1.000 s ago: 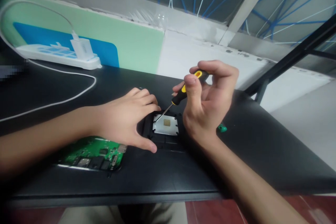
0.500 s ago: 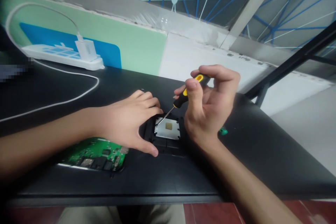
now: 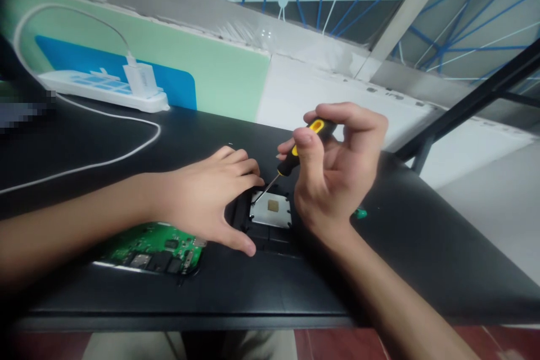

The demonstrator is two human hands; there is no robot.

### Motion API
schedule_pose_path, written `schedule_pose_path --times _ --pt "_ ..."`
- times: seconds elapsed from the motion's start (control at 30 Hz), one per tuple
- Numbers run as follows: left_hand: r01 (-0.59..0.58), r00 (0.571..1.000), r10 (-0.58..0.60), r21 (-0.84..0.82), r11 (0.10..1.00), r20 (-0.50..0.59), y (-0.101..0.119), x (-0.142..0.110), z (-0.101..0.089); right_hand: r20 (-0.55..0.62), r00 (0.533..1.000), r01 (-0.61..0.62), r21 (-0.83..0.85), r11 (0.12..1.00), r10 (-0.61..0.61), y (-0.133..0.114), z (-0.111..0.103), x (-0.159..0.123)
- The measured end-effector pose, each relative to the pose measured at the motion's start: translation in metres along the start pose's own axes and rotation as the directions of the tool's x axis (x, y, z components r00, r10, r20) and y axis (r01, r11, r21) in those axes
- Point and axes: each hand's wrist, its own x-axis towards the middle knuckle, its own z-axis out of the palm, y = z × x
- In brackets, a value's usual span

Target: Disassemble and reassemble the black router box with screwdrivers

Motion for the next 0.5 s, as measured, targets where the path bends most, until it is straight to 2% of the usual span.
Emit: schedule_pose_path --times 0.27,0.5 --pt "-0.007 1.000 0.007 -0.007 1.000 -0.003 0.0019 -0.0014 -0.0009 0.004 0.999 -0.053 0.022 0.998 0.053 -0.0057 0.0007 0.0000" --pt "-0.002 1.000 0.002 0.008 1.000 0.003 0.0021 0.0002 -0.0016 0.002 0.999 -0.037 0.061 0.997 0.037 -0.0065 0.0024 0.0002"
